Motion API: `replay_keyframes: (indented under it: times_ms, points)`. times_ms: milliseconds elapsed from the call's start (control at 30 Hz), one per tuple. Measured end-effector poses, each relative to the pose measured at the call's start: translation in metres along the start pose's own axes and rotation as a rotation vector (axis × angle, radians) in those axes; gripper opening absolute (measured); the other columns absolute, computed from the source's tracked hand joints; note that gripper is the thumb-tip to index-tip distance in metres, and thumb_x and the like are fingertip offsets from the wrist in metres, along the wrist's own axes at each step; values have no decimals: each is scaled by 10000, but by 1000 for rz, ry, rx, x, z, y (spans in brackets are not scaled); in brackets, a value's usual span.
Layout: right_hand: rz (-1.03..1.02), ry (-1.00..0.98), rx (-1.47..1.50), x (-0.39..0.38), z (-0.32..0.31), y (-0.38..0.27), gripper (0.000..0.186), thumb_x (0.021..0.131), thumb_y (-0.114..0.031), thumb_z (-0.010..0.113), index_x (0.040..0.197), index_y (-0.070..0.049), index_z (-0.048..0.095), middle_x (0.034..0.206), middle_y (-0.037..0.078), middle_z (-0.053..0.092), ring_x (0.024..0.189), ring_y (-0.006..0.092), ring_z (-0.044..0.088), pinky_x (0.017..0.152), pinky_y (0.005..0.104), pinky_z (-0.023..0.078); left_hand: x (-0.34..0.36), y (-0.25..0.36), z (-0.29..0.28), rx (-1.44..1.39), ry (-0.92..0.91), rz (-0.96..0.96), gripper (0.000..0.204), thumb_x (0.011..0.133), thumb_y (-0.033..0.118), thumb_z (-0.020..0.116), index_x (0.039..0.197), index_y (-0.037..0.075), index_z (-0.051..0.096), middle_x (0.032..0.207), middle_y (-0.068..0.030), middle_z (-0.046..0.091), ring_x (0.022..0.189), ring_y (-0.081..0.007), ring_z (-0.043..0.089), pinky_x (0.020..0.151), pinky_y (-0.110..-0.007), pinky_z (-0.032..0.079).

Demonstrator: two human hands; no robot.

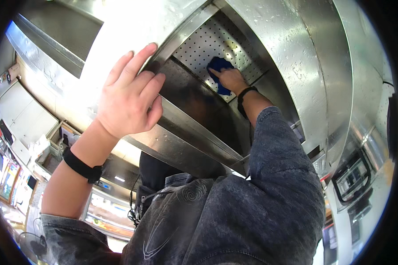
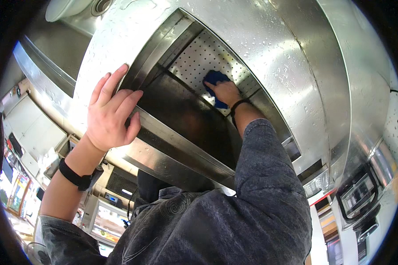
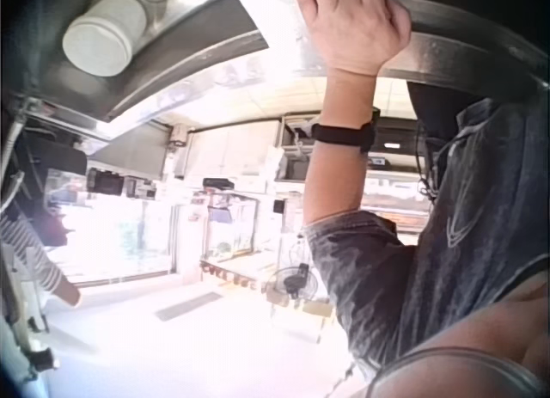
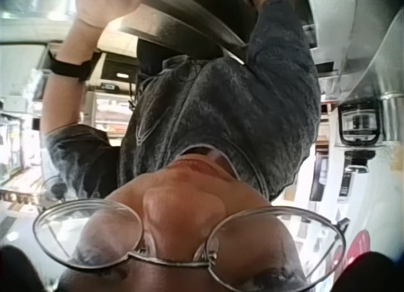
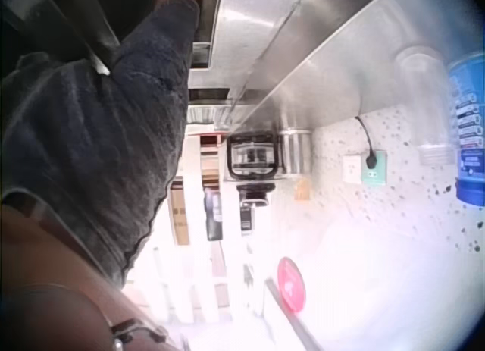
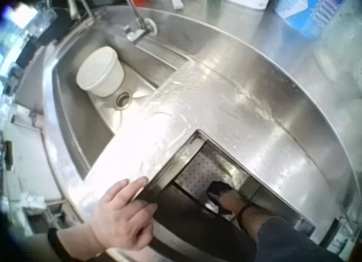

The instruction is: Cleaning a metal bin with a cloth and then rinsing the cloth in a sink.

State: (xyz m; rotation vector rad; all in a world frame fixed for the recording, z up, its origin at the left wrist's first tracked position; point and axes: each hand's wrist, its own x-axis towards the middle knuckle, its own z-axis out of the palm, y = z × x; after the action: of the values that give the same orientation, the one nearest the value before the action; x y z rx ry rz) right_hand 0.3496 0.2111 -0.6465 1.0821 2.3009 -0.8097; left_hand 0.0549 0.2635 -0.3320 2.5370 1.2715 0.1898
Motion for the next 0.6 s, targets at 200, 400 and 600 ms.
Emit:
replay_keyframes:
  times_ms: [200,400,600]
  points:
    - [-67,-44,-75,16,-12,-5,637,825,-139,487,1413,-323,327,961,132,625,821,293,635,719,397,508,0,-3,1,-27,-7,13,281,619,147,594,881,52,638,856,-71,581,1222,-276,462,1026,-432,347]
    - [78,-7,97,54,-54,-60,580,891,-89,388,1433,-275,298,1116,158,617,994,308,616,811,419,498,-4,-3,4,-50,-12,7,297,616,132,592,898,55,642,855,-68,594,1223,-288,465,1030,-437,339]
    - [37,135,12,37,1,-38,592,853,-139,439,1410,-313,341,889,154,633,759,304,648,674,423,520,0,-6,4,-68,4,31,334,605,119,589,927,52,643,863,-70,608,1210,-307,482,1026,-443,343]
